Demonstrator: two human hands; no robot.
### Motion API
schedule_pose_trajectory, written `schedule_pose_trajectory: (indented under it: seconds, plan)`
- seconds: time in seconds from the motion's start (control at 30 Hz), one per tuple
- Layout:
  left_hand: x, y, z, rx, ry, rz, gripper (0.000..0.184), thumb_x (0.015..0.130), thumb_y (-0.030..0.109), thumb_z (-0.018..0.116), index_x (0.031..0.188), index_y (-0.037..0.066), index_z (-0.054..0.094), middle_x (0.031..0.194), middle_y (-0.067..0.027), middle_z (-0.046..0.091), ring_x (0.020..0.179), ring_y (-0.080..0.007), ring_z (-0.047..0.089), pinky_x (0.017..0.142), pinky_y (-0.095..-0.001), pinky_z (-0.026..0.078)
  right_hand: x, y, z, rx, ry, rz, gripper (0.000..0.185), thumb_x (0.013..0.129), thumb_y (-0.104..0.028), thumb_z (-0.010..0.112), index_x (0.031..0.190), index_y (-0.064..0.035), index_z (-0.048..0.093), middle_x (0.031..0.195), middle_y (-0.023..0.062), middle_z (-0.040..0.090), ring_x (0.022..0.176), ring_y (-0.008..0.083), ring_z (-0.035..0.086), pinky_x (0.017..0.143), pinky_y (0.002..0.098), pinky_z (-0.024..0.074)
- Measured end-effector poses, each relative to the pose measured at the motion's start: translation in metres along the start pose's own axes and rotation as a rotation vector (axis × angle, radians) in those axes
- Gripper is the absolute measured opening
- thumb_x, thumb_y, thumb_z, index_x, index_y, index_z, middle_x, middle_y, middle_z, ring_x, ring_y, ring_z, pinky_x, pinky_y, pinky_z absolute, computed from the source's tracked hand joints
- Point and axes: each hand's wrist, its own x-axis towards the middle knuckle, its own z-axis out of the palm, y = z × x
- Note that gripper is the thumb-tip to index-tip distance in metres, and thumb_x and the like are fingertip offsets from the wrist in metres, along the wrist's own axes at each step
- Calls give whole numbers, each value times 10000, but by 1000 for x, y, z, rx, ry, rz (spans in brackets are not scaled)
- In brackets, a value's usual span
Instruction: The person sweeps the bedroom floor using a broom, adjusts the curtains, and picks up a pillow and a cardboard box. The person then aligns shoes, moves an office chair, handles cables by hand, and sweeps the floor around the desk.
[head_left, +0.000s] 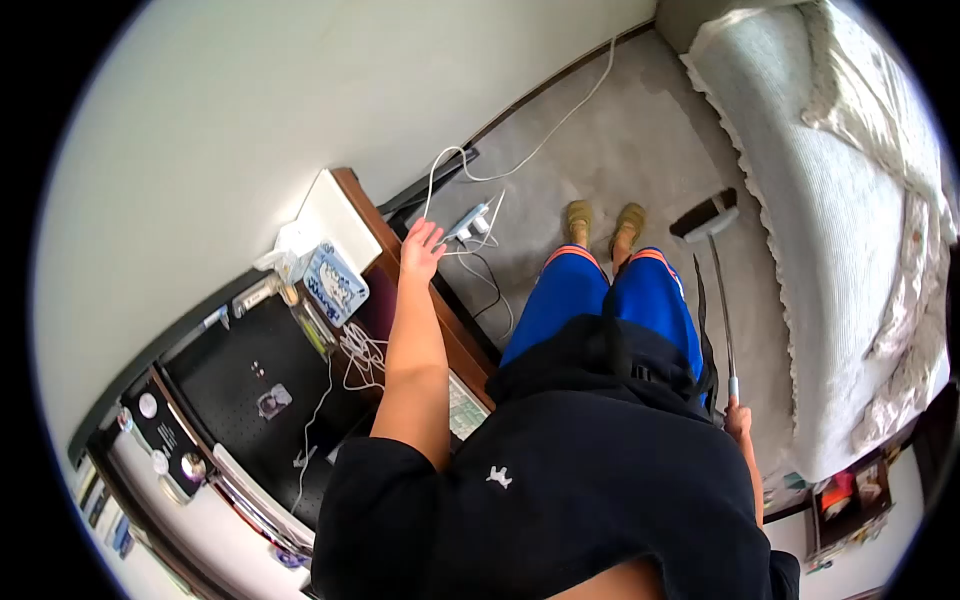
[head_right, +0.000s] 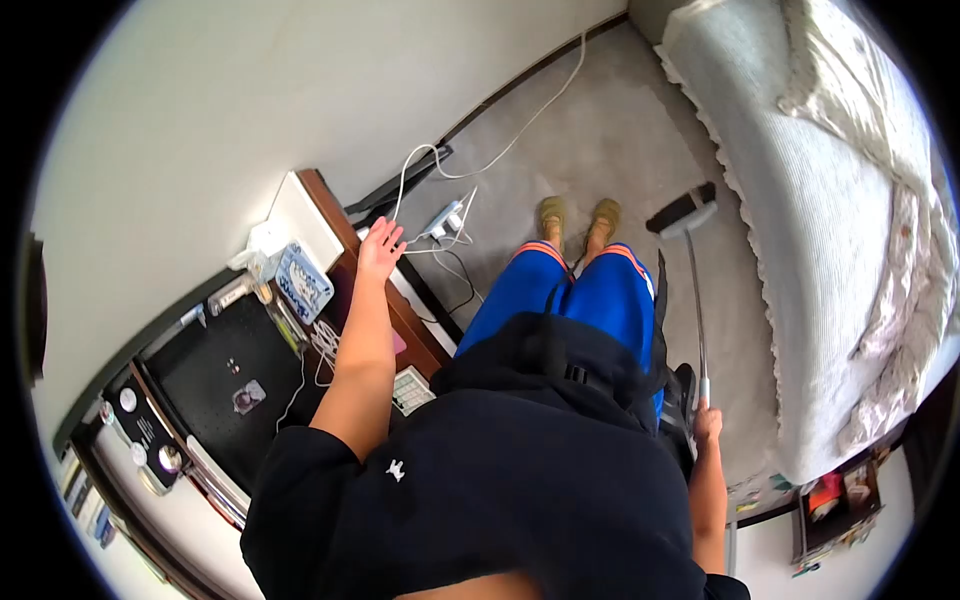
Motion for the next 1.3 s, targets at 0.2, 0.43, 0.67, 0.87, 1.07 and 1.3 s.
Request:
schedule_pose_trajectory:
  seconds: [0.2,0.43,0.67,0.87,1.07,1.3]
  plan:
    - [-20,-17,-9,-15,12,2,301,820,183,538,1067,17,490,918,-77,573,828,-178,543,734,-324,434,-50,-23,-32,102,-107,131,433,835,-416,438,633,-36,489,441,21,389,312,131,353,284,263,244]
    - [-39,-71,-3,209,-90,-355,363,826,366,523,784,8,569,525,23,409,403,-72,336,373,-228,285,-77,-35,-55,180,-147,338,438,814,-475,431,620,-82,448,444,-5,353,305,107,302,279,227,224]
    - [-60,-143,53,667,-212,-242,300,716,-7,360,905,41,588,652,-59,534,504,-140,451,450,-261,363,-30,30,-49,523,-211,328,353,816,-411,451,666,-93,426,501,26,407,345,111,348,297,220,267]
    - [-63,-177,67,1199,-342,305,323,697,69,426,968,105,598,1056,-163,532,1024,-301,471,884,-367,354,-31,41,-52,518,-282,234,389,838,-432,433,723,-61,469,530,22,424,388,106,378,343,241,291]
    - [-71,-170,90,1304,-337,392,373,775,174,436,1139,116,493,1117,-175,490,1049,-325,449,904,-359,347,-77,-56,-60,765,-511,282,422,848,-452,416,741,-49,483,526,-2,408,395,92,371,350,226,291]
    - [-59,-120,139,1131,-563,524,463,806,313,448,1217,104,406,1186,-211,434,1115,-333,397,951,-386,296,-94,-186,-24,440,-253,-163,413,817,-426,457,599,-79,499,446,-11,399,338,99,365,305,245,243]
